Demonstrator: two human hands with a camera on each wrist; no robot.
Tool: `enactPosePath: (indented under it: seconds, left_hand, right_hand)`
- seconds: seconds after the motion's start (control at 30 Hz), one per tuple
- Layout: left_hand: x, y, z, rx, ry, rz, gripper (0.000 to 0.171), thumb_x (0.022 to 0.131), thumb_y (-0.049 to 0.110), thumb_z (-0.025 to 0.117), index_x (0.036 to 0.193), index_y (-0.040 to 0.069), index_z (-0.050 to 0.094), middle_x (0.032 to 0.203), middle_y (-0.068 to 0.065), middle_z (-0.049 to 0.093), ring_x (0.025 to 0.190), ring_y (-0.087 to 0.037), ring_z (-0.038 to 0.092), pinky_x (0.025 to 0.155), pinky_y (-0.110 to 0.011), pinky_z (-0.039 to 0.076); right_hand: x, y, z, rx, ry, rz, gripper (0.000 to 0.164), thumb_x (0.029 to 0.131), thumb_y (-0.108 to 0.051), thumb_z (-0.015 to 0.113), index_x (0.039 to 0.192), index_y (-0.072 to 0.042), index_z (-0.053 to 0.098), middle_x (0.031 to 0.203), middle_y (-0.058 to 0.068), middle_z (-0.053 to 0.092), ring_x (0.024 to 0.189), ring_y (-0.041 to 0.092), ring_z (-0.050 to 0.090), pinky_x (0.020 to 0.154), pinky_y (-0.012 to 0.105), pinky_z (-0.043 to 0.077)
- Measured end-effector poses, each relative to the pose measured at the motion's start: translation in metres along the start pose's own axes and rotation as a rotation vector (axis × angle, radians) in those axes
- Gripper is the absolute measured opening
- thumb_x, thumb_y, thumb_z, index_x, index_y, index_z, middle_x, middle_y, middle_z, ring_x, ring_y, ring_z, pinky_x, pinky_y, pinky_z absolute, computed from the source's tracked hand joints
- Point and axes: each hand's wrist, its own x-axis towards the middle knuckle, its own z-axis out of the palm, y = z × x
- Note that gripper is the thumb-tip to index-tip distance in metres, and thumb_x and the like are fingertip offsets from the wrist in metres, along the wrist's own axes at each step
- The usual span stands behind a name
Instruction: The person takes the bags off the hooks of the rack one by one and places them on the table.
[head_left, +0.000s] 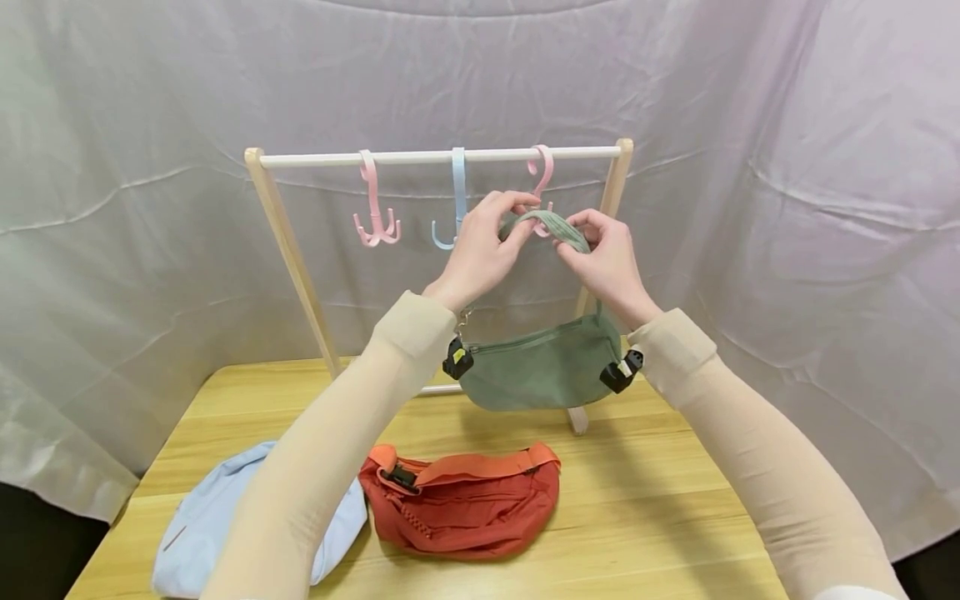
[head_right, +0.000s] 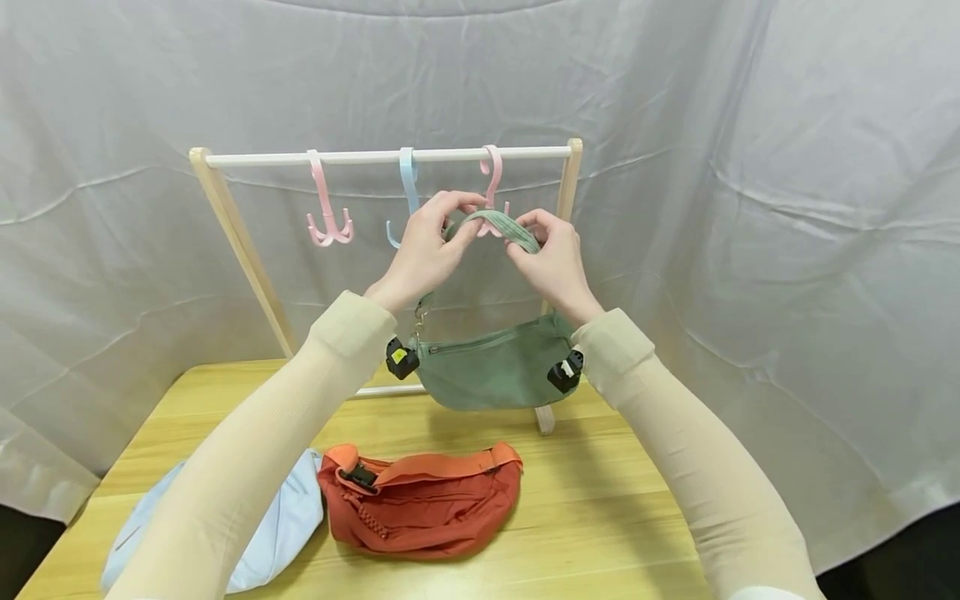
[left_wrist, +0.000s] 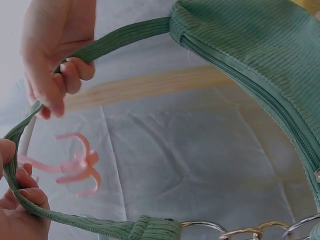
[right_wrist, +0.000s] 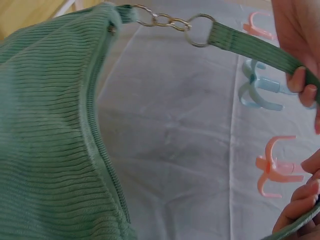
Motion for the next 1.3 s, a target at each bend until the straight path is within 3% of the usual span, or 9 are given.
enactPosePath:
  seconds: [0.2, 0.3, 0.47, 0.6, 0.83, 1.13, 1.3]
  left_hand:
    - [-0.005, 0.002, -0.002, -0.055, 0.001, 0.033, 0.025, 0.100, 0.015, 0.063, 0.123, 0.011, 0.071, 0.124, -0.004, 0.072, 0.123, -0.016, 0.063, 0.104, -0.026, 0.046]
    - [-0.009, 0.002, -0.004, -0.082, -0.002, 0.033, 0.025, 0.099, 0.015, 0.064, 0.123, 0.010, 0.072, 0.126, -0.005, 0.072, 0.126, -0.017, 0.062, 0.107, -0.028, 0.047]
    - [-0.015, -0.001, -0.006, -0.119, -0.002, 0.021, 0.025, 0.099, 0.015, 0.065, 0.122, 0.008, 0.072, 0.124, -0.006, 0.073, 0.122, -0.017, 0.065, 0.105, -0.033, 0.049]
    - [-0.020, -0.003, -0.006, -0.165, -0.001, 0.009, 0.025, 0.099, 0.014, 0.064, 0.122, 0.009, 0.072, 0.124, -0.005, 0.073, 0.117, -0.014, 0.065, 0.102, -0.035, 0.050]
    - [-0.026, 0.001, -0.007, -0.190, 0.005, -0.009, 0.025, 0.099, 0.015, 0.065, 0.122, 0.012, 0.072, 0.122, -0.004, 0.072, 0.100, -0.010, 0.060, 0.087, -0.027, 0.048]
    - [-0.027, 0.004, -0.004, -0.213, -0.009, 0.005, 0.025, 0.099, 0.015, 0.064, 0.123, 0.013, 0.072, 0.119, -0.004, 0.072, 0.092, -0.011, 0.056, 0.080, -0.020, 0.043]
    - [-0.030, 0.007, -0.007, -0.240, 0.003, 0.004, 0.026, 0.099, 0.013, 0.064, 0.123, 0.010, 0.072, 0.116, -0.007, 0.070, 0.084, -0.013, 0.052, 0.071, -0.021, 0.039]
  right_hand:
    - [-0.015, 0.013, 0.000, 0.045, -0.068, -0.015, 0.017, 0.090, -0.005, 0.067, 0.105, 0.004, 0.068, 0.074, -0.018, 0.065, 0.059, -0.001, 0.054, 0.055, 0.017, 0.041]
    - [-0.024, 0.020, 0.001, 0.070, -0.107, -0.014, 0.014, 0.092, -0.004, 0.066, 0.103, 0.003, 0.068, 0.078, -0.018, 0.068, 0.063, 0.001, 0.057, 0.057, 0.017, 0.044]
    - [-0.041, 0.033, 0.002, 0.046, -0.160, -0.006, 0.011, 0.094, -0.008, 0.066, 0.100, 0.001, 0.069, 0.078, -0.014, 0.067, 0.066, 0.002, 0.059, 0.059, 0.018, 0.046]
    - [-0.056, 0.040, 0.001, 0.007, -0.196, 0.003, 0.009, 0.094, -0.008, 0.066, 0.099, -0.001, 0.068, 0.080, -0.004, 0.068, 0.069, 0.003, 0.060, 0.062, 0.018, 0.050]
    - [-0.079, 0.058, 0.000, -0.036, -0.268, 0.004, 0.008, 0.094, -0.007, 0.068, 0.099, -0.002, 0.068, 0.091, 0.014, 0.071, 0.077, 0.004, 0.064, 0.071, 0.019, 0.054]
    - [-0.106, 0.084, 0.002, -0.066, -0.348, -0.004, 0.025, 0.089, -0.010, 0.077, 0.111, -0.007, 0.067, 0.109, 0.012, 0.072, 0.099, 0.016, 0.065, 0.085, 0.020, 0.051]
    - [-0.115, 0.092, 0.005, -0.102, -0.340, -0.010, 0.037, 0.088, -0.015, 0.079, 0.122, -0.012, 0.066, 0.115, 0.010, 0.073, 0.105, 0.017, 0.065, 0.090, 0.024, 0.049]
